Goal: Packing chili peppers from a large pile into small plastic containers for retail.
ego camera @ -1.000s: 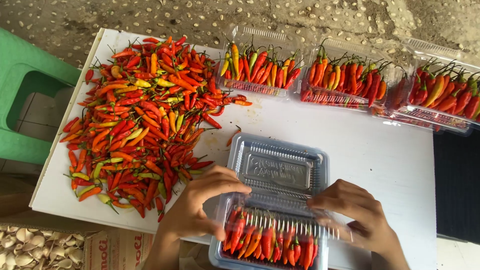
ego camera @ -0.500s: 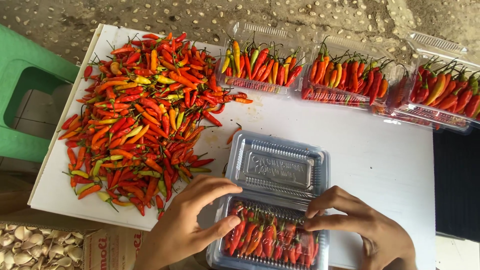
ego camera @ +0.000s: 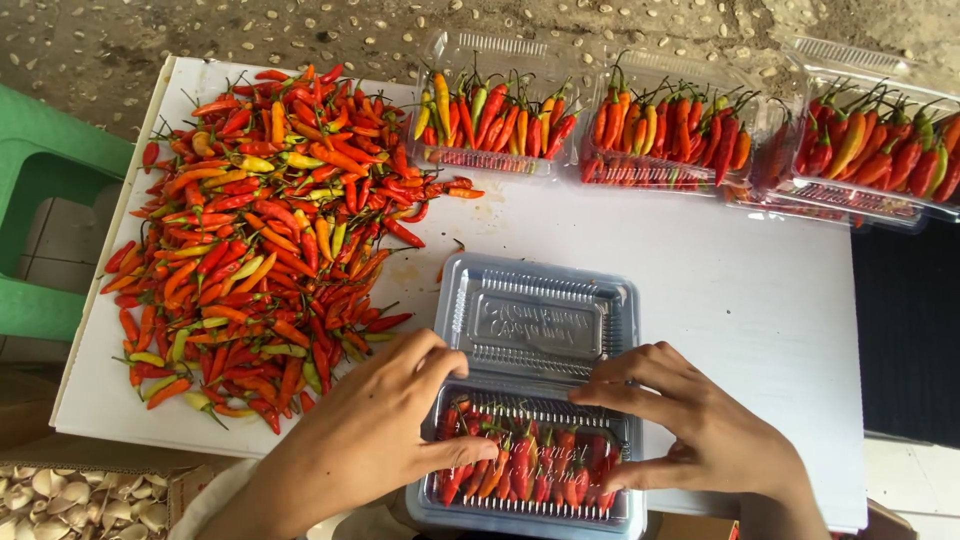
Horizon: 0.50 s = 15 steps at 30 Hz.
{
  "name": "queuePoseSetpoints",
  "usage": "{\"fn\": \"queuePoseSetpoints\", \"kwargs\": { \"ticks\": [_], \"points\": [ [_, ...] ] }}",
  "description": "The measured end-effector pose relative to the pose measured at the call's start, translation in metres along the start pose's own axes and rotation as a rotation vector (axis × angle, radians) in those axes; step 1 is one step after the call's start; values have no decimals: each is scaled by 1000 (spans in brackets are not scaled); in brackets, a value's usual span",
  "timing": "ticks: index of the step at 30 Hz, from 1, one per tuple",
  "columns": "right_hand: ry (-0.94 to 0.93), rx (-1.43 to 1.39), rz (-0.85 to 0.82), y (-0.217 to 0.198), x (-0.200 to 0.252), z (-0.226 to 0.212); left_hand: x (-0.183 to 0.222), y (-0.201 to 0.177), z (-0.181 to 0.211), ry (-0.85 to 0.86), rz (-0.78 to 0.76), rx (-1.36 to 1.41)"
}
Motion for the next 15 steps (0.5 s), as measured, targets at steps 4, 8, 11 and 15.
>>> {"fn": "queuePoseSetpoints", "kwargs": {
  "ticks": [4,8,11,15],
  "points": [
    [22,32,12,2,3,2,-4,1,-7,-28,-28,-1],
    [30,63,6,3,5,4,-3,1,-7,-68,-57,41],
    [27,76,-3,3,6,4,-2,5,-8,-88,-44,53],
    [26,93,-5,4,7,5,-1,10,-9,-75,21,62]
  ]
}}
Point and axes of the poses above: each hand's wrist, its own x-axis away from the middle knuckle, its own y-axis out of the palm, z = x × y, the point moved 2 cm from there along -x, towards the middle knuckle, and after that the axes turned 4 degrees about -x, right-handed, at the moved point
